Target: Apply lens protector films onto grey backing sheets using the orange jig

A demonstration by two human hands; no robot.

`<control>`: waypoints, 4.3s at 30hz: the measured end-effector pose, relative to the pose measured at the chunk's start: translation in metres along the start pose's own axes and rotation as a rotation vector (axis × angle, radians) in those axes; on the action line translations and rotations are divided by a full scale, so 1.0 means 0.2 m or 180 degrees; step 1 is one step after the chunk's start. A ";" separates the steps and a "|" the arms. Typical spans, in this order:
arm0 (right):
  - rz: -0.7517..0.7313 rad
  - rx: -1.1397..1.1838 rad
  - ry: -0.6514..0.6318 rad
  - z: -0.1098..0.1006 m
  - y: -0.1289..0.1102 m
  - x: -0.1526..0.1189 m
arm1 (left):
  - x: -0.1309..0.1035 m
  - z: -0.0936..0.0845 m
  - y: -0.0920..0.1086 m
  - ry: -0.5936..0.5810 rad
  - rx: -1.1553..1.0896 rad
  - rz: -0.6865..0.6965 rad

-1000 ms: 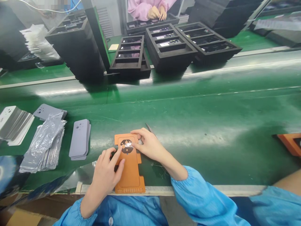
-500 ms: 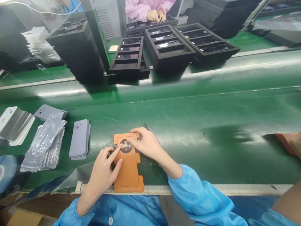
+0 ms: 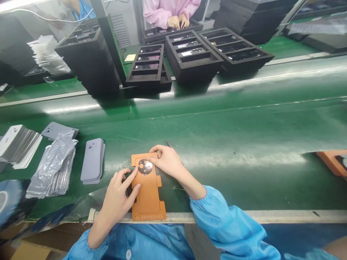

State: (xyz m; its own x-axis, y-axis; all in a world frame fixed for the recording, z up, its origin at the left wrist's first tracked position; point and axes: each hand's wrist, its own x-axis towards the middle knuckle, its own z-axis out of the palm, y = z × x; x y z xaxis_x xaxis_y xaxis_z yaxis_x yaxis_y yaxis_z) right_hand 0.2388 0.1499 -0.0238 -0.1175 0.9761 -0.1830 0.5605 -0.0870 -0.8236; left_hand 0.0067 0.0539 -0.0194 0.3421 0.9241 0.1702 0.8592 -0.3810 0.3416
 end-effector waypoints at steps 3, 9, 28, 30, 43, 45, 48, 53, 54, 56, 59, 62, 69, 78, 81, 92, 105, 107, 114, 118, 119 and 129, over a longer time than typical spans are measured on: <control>-0.0026 -0.0066 0.0014 0.01 -0.01 0.00 | 0.01 0.01 0.01 0.0075 -0.0129 -0.0053; -0.0014 -0.0196 0.0072 0.01 -0.02 -0.01 | 0.03 0.02 0.03 0.0191 -0.0087 0.0049; 0.0209 0.0004 -0.0533 -0.06 -0.07 0.08 | 0.02 0.01 0.02 -0.0024 0.0356 0.0164; 0.0222 0.0159 -0.0751 -0.09 -0.07 0.10 | 0.02 0.01 0.01 -0.0008 0.0309 0.0169; 0.0250 0.0363 -0.0886 -0.10 -0.04 0.10 | 0.00 0.03 -0.02 0.0334 -0.0077 0.0155; 0.0222 0.0395 -0.0901 -0.10 -0.03 0.10 | -0.04 0.00 -0.03 0.0565 -0.0240 0.0173; 0.0229 0.0426 -0.0877 -0.10 -0.02 0.08 | -0.16 -0.08 -0.06 0.1188 -0.0568 0.0205; 0.0135 0.0169 -0.0523 -0.08 0.00 0.06 | -0.45 -0.21 -0.02 0.1942 -0.1118 0.0224; 0.0067 0.0111 -0.0437 -0.08 0.00 0.06 | -0.49 -0.21 -0.01 0.1882 -0.1181 0.0170; -0.0060 -0.0042 -0.0274 -0.06 0.00 0.05 | -0.55 -0.20 0.01 0.1712 -0.1208 0.0071; -0.0173 -0.0257 -0.0079 -0.02 -0.01 0.03 | -0.57 -0.20 0.02 0.1596 -0.1143 -0.0081; -0.0315 -0.0253 0.0027 0.02 -0.05 0.01 | -0.56 -0.25 -0.03 0.1760 -0.1126 -0.0199; -0.1308 -0.0679 -0.0283 0.21 -0.34 0.03 | -0.50 -0.39 -0.17 0.1968 -0.0725 -0.0574; -0.1966 -0.1659 -0.0854 0.64 -0.71 0.34 | -0.88 -0.17 -0.20 0.1249 -0.0119 -0.1402; -0.1882 -0.1761 -0.0881 0.74 -0.74 0.48 | -1.05 -0.11 -0.20 0.1175 -0.0010 -0.1664; -0.1920 -0.1716 -0.0920 0.80 -0.69 0.67 | -1.39 0.02 -0.28 -0.0126 -0.0957 -0.4189; -0.1034 -0.0008 -0.0764 0.70 -0.81 0.62 | -0.94 -0.08 -0.39 0.1604 -0.1192 -0.2334; -0.0984 0.0178 -0.0842 0.65 -0.84 0.58 | -0.81 -0.13 -0.33 0.1773 -0.1210 -0.1762; -0.1053 0.0868 -0.0619 0.18 -0.81 0.30 | -0.42 -0.13 -0.05 0.2357 -0.1699 0.0302; -0.0798 0.0783 -0.0340 -0.13 -0.63 0.07 | -0.33 -0.04 0.05 0.2090 -0.1937 0.0625; -0.0676 0.0727 -0.0308 -0.18 -0.57 0.02 | -0.32 -0.02 0.07 0.2028 -0.1882 0.0652; -0.0260 0.0144 -0.0490 -0.11 -0.23 -0.18 | -0.33 0.12 0.11 0.0817 -0.0557 0.0754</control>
State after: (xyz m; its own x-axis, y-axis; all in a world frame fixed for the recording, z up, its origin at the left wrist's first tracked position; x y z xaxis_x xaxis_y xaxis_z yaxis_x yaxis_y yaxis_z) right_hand 0.2359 0.1240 0.0326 -0.2871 0.9385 -0.1916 0.5070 -0.0208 -0.8617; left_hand 0.0129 -0.0151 -0.0456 0.3978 0.7810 0.4814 0.6824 -0.6026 0.4138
